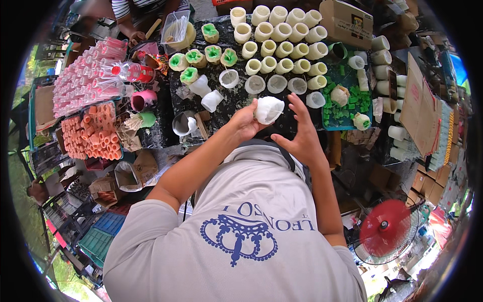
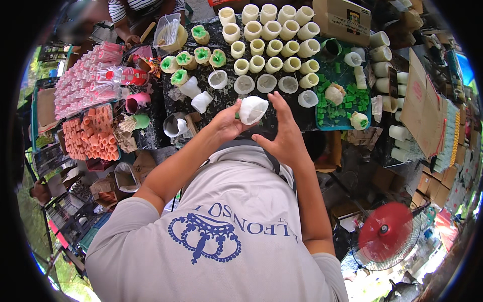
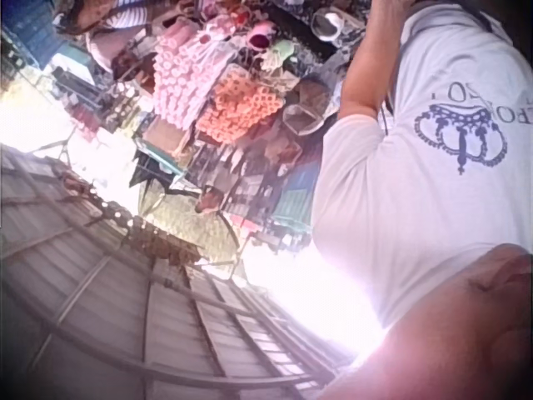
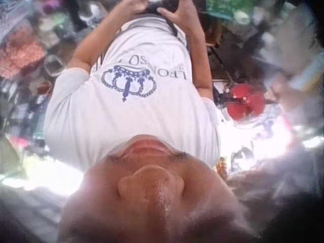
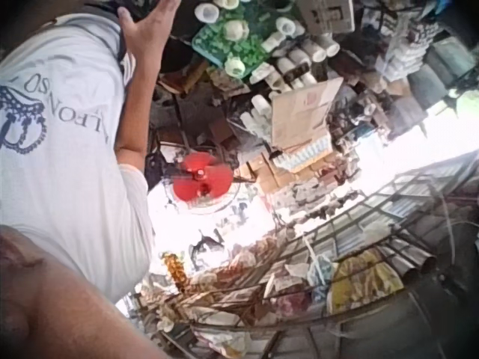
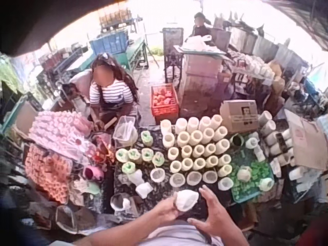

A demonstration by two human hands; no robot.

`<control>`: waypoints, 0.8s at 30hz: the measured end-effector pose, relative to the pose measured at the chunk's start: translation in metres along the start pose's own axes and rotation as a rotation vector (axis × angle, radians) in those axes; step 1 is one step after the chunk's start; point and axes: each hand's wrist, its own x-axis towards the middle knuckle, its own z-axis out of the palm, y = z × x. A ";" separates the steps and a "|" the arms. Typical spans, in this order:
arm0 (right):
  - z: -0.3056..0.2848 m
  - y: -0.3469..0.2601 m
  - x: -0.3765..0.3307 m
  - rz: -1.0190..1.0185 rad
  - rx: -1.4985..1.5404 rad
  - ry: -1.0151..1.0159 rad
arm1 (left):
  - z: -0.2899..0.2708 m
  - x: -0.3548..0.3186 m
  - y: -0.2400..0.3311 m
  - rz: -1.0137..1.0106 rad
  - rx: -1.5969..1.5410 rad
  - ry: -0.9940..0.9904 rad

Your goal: The person repeatedly picks up small white cylindrical molds and green inserts, then places the green pieces into the molds. The person arranges the filled molds on a tray and continues the process with additional units.

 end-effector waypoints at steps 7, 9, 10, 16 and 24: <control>0.028 0.075 0.012 0.051 -0.300 -0.228 | -0.037 0.052 -0.027 -0.276 0.435 -0.113; 0.029 0.096 0.006 0.203 -0.210 -0.230 | -0.052 0.056 -0.025 -0.330 0.442 -0.151; 0.033 0.113 -0.001 0.211 -0.233 -0.179 | -0.060 0.053 -0.022 -0.273 0.463 -0.050; 0.045 0.168 -0.008 0.185 -0.472 0.187 | -0.173 0.086 -0.015 0.507 0.206 0.790; 0.050 0.193 0.005 0.132 -0.738 0.024 | -0.181 0.118 0.012 0.554 0.297 1.107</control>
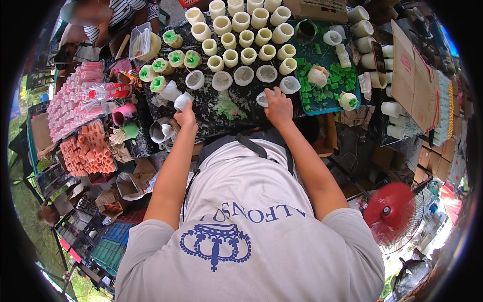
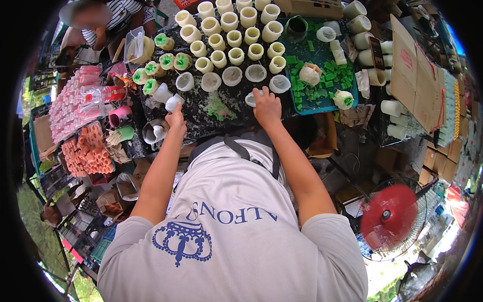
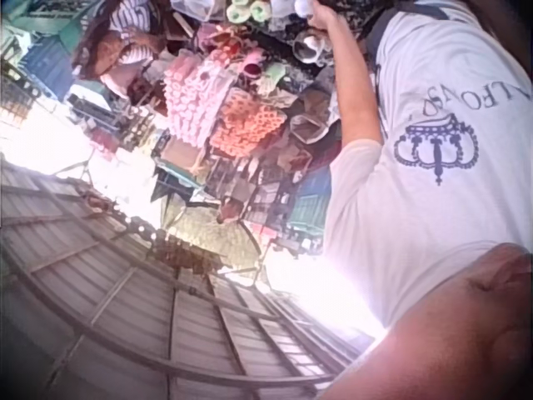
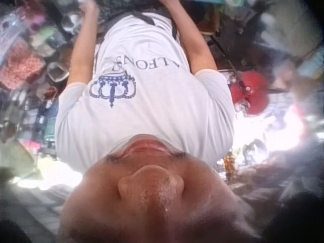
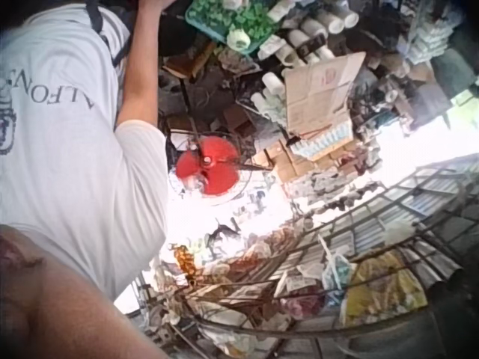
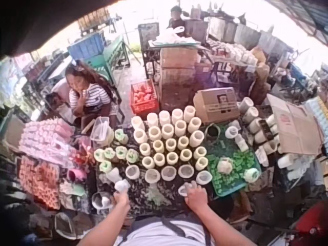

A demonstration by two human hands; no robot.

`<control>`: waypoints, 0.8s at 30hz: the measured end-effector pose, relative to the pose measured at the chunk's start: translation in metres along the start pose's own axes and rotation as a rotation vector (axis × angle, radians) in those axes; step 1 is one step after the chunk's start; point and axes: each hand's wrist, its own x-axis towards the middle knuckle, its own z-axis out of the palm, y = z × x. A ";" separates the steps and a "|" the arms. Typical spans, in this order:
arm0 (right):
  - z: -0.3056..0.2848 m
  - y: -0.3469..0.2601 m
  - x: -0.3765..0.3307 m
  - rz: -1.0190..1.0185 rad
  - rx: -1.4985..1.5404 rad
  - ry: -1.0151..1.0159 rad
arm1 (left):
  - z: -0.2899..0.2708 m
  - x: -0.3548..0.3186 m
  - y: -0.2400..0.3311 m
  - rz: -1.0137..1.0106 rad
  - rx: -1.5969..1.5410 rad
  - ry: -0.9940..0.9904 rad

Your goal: The person repeatedly picks up small white cylindrical molds and green inserts, then places the green pieces into the molds. The person arranges the filled molds on a tray and continues the process with additional units.

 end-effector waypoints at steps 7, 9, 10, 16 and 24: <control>0.019 0.022 0.012 -0.058 0.016 0.029 | -0.010 -0.022 -0.006 0.429 0.504 0.157; 0.015 0.023 0.014 -0.072 0.032 0.088 | -0.023 -0.035 -0.002 0.613 0.477 0.082; 0.013 0.023 0.016 -0.065 0.034 0.096 | -0.029 -0.040 -0.002 0.713 0.490 0.075; 0.000 0.017 0.014 0.005 -0.035 0.017 | -0.042 -0.090 0.020 1.097 0.431 -0.116; -0.073 0.012 -0.014 0.116 0.214 -0.377 | -0.011 -0.152 0.054 1.536 0.500 -0.604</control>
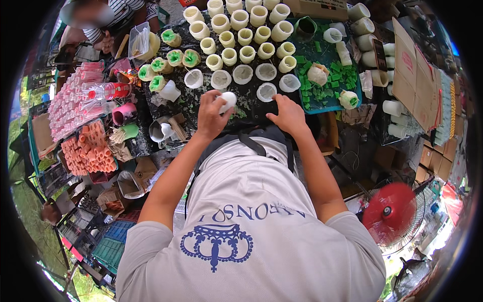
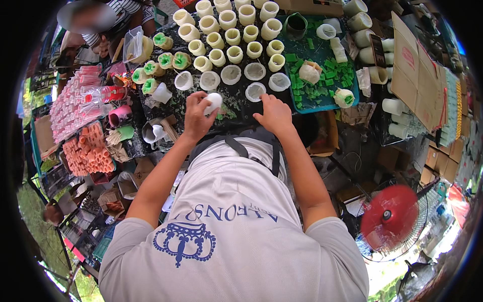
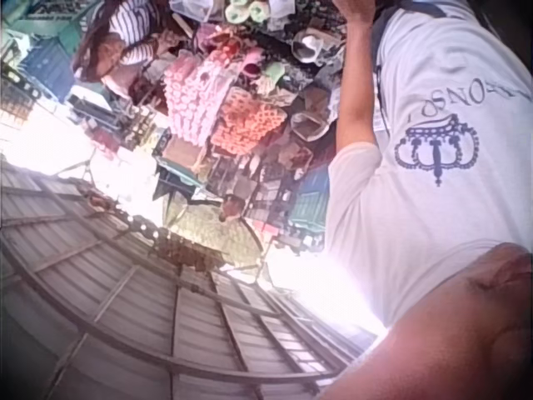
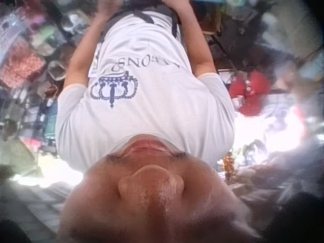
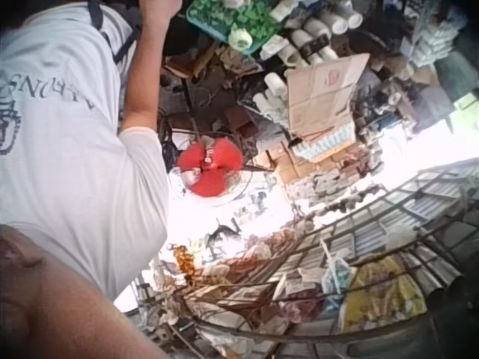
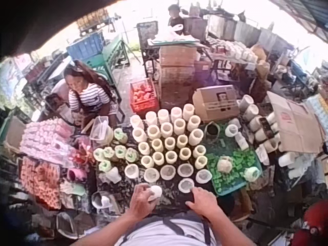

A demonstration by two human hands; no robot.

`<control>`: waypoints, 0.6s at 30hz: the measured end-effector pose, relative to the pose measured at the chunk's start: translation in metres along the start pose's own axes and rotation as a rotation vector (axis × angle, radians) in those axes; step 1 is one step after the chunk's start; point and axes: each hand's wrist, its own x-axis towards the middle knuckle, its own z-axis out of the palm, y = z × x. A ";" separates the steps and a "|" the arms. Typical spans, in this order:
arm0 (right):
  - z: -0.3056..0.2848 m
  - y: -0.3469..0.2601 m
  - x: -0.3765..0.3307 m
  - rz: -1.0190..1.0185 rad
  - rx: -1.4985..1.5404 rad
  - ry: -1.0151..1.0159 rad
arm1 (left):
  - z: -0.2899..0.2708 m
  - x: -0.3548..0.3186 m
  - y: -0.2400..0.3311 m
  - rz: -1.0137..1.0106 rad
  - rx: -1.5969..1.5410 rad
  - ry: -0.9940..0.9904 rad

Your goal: The person repeatedly picks up small white cylindrical molds and green inserts, then places the green pieces into the molds. The person arranges the filled molds on a tray and continues the process with additional units.

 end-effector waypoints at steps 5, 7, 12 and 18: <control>0.027 0.020 -0.008 -0.038 -0.056 -0.066 | 0.050 0.024 0.000 0.218 0.113 -0.171; 0.031 0.021 -0.013 -0.039 -0.024 -0.065 | 0.066 0.023 -0.004 0.208 0.139 -0.237; 0.031 0.014 -0.021 -0.093 0.178 -0.032 | 0.076 0.012 -0.022 0.112 -0.027 -0.241; 0.045 -0.047 0.039 -0.557 -0.223 0.395 | 0.036 -0.014 -0.035 -0.034 -0.144 -0.135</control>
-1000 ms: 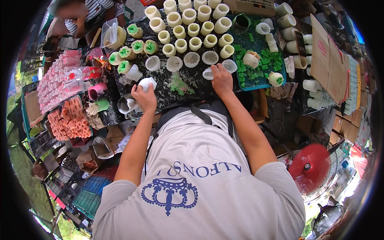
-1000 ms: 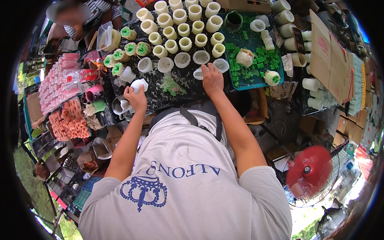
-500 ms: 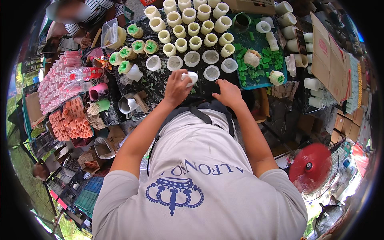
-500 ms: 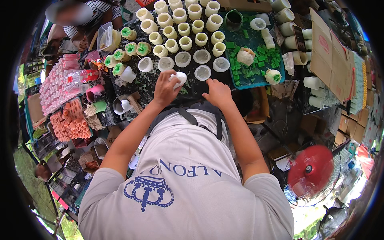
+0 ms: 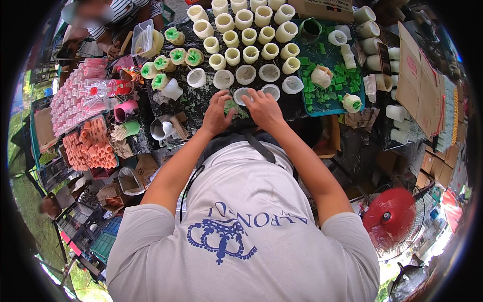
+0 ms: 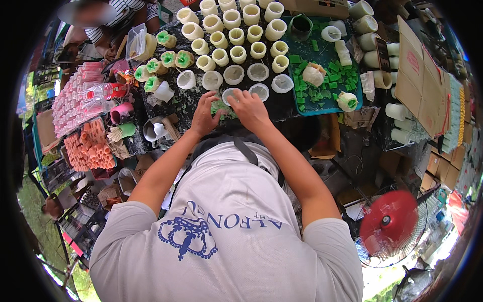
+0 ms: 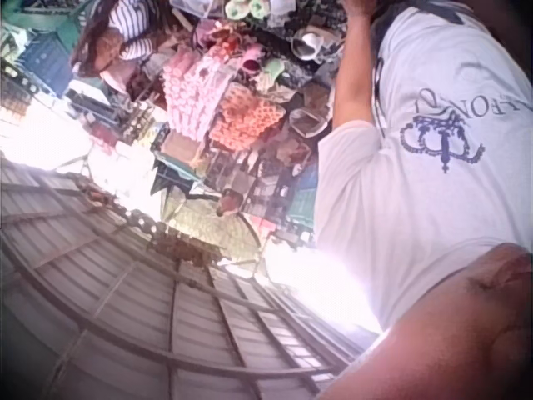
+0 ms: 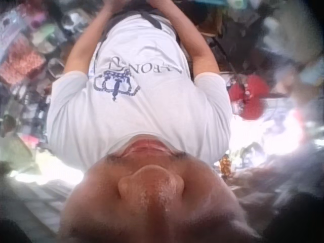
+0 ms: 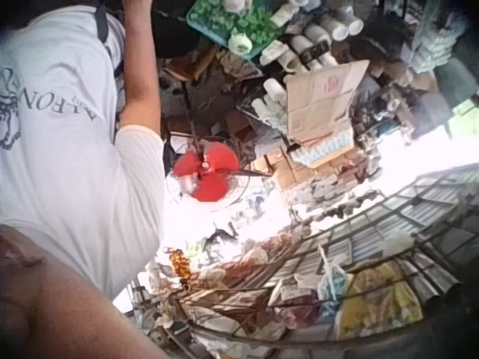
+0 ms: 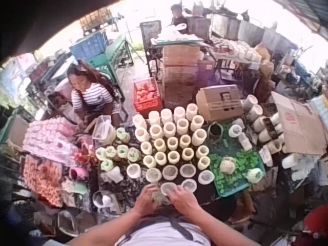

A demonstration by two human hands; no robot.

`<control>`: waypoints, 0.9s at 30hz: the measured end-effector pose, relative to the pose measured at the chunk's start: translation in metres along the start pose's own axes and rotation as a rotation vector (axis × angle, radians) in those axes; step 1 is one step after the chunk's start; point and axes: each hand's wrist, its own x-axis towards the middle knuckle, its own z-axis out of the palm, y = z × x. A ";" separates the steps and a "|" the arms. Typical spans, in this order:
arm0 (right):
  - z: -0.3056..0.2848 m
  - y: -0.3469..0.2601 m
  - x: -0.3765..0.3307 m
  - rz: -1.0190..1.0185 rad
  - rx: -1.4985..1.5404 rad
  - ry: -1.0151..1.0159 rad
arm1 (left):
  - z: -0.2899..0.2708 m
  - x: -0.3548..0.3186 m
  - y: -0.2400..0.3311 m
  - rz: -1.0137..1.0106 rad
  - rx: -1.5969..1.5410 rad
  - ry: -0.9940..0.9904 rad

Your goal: The person repeatedly picks up small white cylindrical molds and green inserts, then places the green pieces into the molds. The person arranges the filled molds on a tray and continues the process with additional units.

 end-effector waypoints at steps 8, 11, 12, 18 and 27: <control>0.014 0.006 -0.008 -0.105 0.037 0.055 | 0.001 -0.031 -0.034 0.049 0.212 -0.100; -0.037 -0.001 -0.048 -0.011 0.178 0.150 | 0.019 -0.014 -0.040 0.252 0.271 -0.225; -0.053 -0.003 -0.062 0.043 0.197 0.146 | 0.026 -0.005 -0.038 0.327 0.281 -0.265; -0.088 0.000 -0.123 0.284 0.194 0.112 | 0.074 0.030 -0.030 0.379 0.188 -0.256; -0.088 -0.008 -0.123 0.371 0.228 0.138 | 0.039 -0.016 -0.086 0.313 0.302 -0.241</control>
